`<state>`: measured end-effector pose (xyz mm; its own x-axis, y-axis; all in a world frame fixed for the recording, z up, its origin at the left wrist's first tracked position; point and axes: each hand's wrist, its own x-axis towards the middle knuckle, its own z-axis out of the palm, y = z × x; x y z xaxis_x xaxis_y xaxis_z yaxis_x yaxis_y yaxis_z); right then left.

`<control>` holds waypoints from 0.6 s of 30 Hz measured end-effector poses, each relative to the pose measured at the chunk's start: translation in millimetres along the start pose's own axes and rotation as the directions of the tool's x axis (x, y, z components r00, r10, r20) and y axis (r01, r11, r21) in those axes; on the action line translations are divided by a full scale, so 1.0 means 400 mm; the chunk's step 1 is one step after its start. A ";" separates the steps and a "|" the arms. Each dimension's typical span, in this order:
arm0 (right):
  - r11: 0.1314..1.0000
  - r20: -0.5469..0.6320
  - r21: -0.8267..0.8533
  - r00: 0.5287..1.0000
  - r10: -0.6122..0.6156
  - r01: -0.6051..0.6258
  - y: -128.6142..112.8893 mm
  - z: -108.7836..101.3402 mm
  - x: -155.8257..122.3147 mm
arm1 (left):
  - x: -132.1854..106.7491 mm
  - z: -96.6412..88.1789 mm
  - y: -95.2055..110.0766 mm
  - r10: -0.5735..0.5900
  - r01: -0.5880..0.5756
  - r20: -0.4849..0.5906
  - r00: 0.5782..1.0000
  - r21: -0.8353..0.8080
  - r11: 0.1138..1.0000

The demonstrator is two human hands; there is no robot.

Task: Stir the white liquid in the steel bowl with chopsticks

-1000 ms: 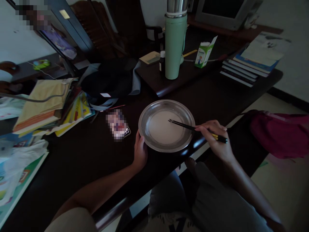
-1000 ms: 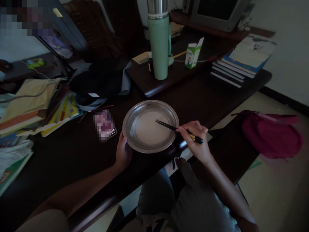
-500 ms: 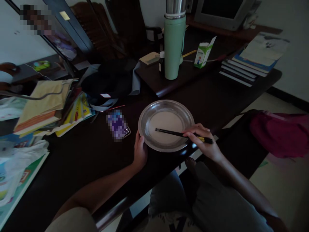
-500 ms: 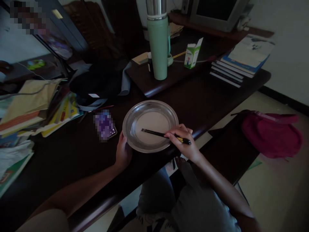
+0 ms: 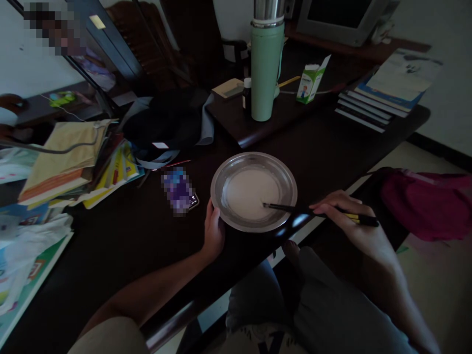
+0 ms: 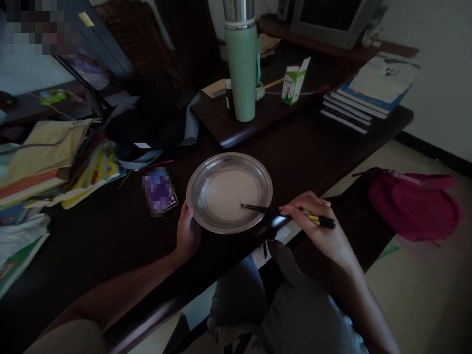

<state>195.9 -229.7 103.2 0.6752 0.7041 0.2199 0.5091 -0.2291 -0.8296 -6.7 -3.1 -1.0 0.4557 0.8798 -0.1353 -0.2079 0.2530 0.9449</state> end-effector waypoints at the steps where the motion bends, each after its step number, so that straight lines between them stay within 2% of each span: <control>1: 1.000 0.028 0.015 1.000 -0.001 0.001 -0.003 0.003 -0.003 | 0.000 0.000 0.000 0.004 -0.004 0.002 1.000 -0.003 1.000; 3: 0.999 0.067 0.035 0.997 -0.040 0.038 -0.006 0.027 -0.002 | 0.000 0.000 0.000 0.004 -0.004 0.005 1.000 -0.018 1.000; 6: 0.992 0.098 0.068 0.988 -0.115 0.109 0.003 0.089 0.015 | 0.001 -0.001 0.000 -0.010 0.010 -0.003 1.000 -0.035 0.999; 9: 0.991 0.069 0.039 0.989 -0.129 0.127 0.020 0.146 0.040 | 0.001 0.000 0.001 -0.021 0.021 -0.006 1.000 -0.039 0.999; 11: 0.992 0.020 -0.001 0.991 -0.130 0.130 0.031 0.166 0.054 | 0.000 0.002 0.002 -0.024 0.024 -0.007 1.000 -0.048 0.999; 14: 0.990 -0.045 -0.051 0.990 -0.131 0.128 0.043 0.163 0.061 | -0.002 0.006 0.005 -0.023 0.023 -0.012 1.000 -0.050 0.999; 18: 0.990 -0.141 -0.120 0.985 -0.095 0.079 0.038 0.119 0.047 | -0.002 0.006 0.005 -0.023 0.023 -0.026 0.999 -0.030 0.999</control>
<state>191.0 -188.2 70.2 0.6921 0.6207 0.3684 0.6210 -0.2519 -0.7422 -5.4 -4.4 1.9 0.4378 0.8838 -0.1651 -0.2237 0.2849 0.9321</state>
